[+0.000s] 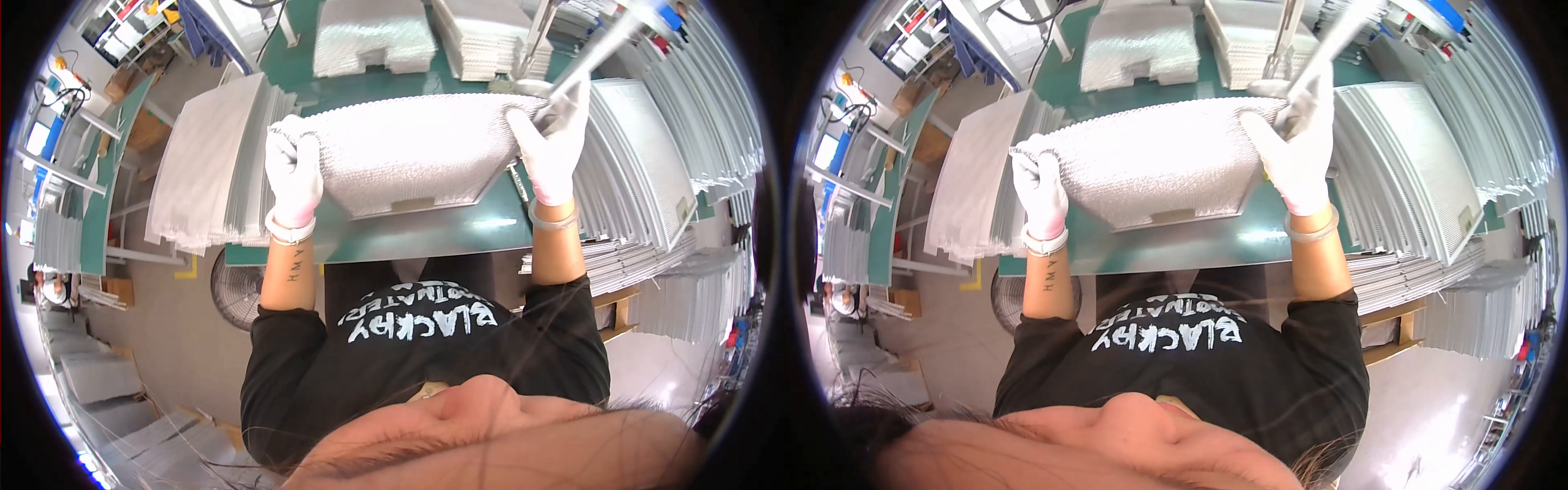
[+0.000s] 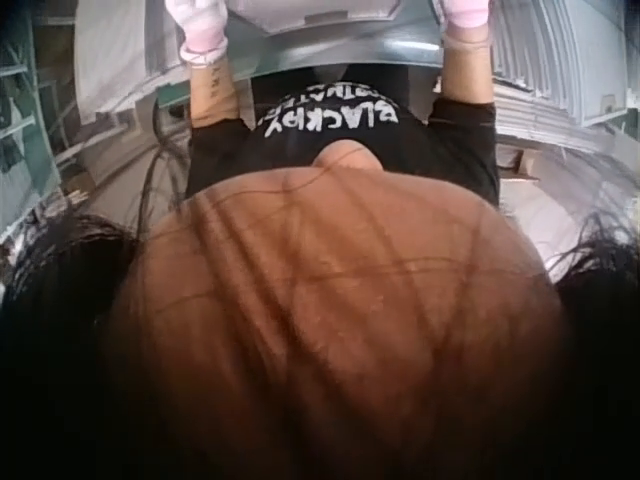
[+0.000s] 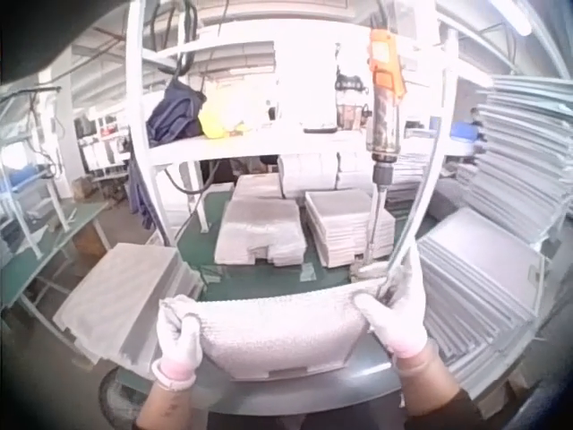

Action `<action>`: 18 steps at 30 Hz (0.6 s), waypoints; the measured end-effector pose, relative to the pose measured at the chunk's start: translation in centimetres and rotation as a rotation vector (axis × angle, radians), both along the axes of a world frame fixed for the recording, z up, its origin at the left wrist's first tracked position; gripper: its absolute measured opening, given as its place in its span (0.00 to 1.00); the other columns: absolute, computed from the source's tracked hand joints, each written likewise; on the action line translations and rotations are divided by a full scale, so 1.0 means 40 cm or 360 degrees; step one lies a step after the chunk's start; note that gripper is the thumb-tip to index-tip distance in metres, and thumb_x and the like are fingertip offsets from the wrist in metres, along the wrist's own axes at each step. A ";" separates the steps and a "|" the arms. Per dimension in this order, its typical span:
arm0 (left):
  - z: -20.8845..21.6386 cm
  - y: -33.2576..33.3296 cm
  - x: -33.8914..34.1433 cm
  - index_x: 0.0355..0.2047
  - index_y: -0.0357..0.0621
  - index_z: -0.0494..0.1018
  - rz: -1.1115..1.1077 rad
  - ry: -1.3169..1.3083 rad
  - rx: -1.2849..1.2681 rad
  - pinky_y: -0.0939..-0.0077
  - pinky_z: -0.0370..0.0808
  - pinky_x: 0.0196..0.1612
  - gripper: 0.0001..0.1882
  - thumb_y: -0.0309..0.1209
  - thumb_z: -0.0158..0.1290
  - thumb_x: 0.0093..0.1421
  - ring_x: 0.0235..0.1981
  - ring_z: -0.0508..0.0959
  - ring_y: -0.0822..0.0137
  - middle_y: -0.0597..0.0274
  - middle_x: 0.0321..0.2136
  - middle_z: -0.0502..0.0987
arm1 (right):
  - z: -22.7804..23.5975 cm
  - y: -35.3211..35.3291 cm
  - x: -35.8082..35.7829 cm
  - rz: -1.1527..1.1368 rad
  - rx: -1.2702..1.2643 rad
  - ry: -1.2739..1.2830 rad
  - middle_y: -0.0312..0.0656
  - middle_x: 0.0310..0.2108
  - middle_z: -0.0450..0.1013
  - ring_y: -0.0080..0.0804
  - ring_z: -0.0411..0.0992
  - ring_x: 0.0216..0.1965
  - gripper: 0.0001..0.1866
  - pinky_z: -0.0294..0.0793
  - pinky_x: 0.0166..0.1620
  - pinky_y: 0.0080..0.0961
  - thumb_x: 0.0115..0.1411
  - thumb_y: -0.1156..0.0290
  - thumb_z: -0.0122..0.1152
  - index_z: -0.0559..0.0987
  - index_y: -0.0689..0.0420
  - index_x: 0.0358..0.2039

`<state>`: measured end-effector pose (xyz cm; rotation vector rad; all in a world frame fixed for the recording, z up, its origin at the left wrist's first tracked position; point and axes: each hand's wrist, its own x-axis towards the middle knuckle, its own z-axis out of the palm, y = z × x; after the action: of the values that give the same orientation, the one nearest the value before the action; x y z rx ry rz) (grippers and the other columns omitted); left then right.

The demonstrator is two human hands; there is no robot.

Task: Assembling metal mesh air filters by fitting mesh into frames and securing them with tools.

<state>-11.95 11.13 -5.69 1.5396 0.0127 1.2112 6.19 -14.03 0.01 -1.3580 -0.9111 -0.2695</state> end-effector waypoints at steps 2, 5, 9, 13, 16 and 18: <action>-0.015 0.009 0.011 0.30 0.43 0.62 -0.0053 -0.0065 0.0009 0.83 0.64 0.38 0.09 0.14 0.45 0.60 0.31 0.64 0.78 0.66 0.30 0.67 | 0.042 -0.038 0.015 -0.0072 -0.0136 -0.0022 0.47 0.40 0.76 0.29 0.75 0.40 0.47 0.76 0.42 0.22 0.51 0.76 0.70 0.56 0.60 0.69; -0.003 -0.003 0.001 0.31 0.42 0.64 -0.0090 -0.0096 0.0005 0.84 0.63 0.37 0.08 0.14 0.45 0.60 0.31 0.64 0.79 0.67 0.30 0.67 | 0.115 -0.063 0.034 -0.0054 -0.0842 -0.0651 0.45 0.42 0.79 0.33 0.78 0.38 0.23 0.77 0.43 0.25 0.55 0.71 0.67 0.79 0.57 0.53; 0.013 -0.021 -0.006 0.33 0.41 0.66 -0.0142 -0.0088 0.0054 0.84 0.64 0.38 0.07 0.15 0.46 0.60 0.31 0.65 0.79 0.67 0.31 0.68 | 0.204 -0.106 0.068 0.0149 -0.1220 -0.0906 0.50 0.42 0.79 0.38 0.79 0.40 0.22 0.77 0.46 0.28 0.58 0.75 0.62 0.76 0.59 0.55; 0.004 -0.010 -0.013 0.33 0.42 0.67 -0.0155 -0.0095 0.0080 0.83 0.65 0.38 0.07 0.16 0.47 0.59 0.32 0.66 0.79 0.67 0.32 0.69 | 0.242 -0.106 0.045 0.0320 -0.1198 -0.0609 0.50 0.42 0.79 0.40 0.79 0.42 0.21 0.77 0.47 0.29 0.58 0.77 0.60 0.77 0.58 0.54; -0.001 -0.017 -0.018 0.34 0.41 0.68 -0.0163 -0.0109 0.0080 0.83 0.65 0.38 0.07 0.16 0.49 0.59 0.32 0.67 0.79 0.67 0.31 0.70 | 0.247 -0.094 0.059 0.0496 -0.1137 -0.0991 0.47 0.37 0.77 0.39 0.76 0.35 0.28 0.75 0.42 0.30 0.54 0.80 0.63 0.75 0.55 0.57; 0.000 -0.021 -0.033 0.36 0.41 0.68 -0.0189 -0.0095 0.0018 0.83 0.66 0.37 0.07 0.17 0.49 0.59 0.31 0.68 0.79 0.67 0.31 0.70 | 0.262 -0.076 0.054 0.0569 -0.1398 -0.1363 0.49 0.35 0.76 0.44 0.76 0.34 0.28 0.75 0.41 0.32 0.52 0.81 0.64 0.75 0.56 0.56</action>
<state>-13.25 10.28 -5.69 1.4922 -0.1236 1.1642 8.33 -17.08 10.50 -1.8538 -2.1377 -0.1681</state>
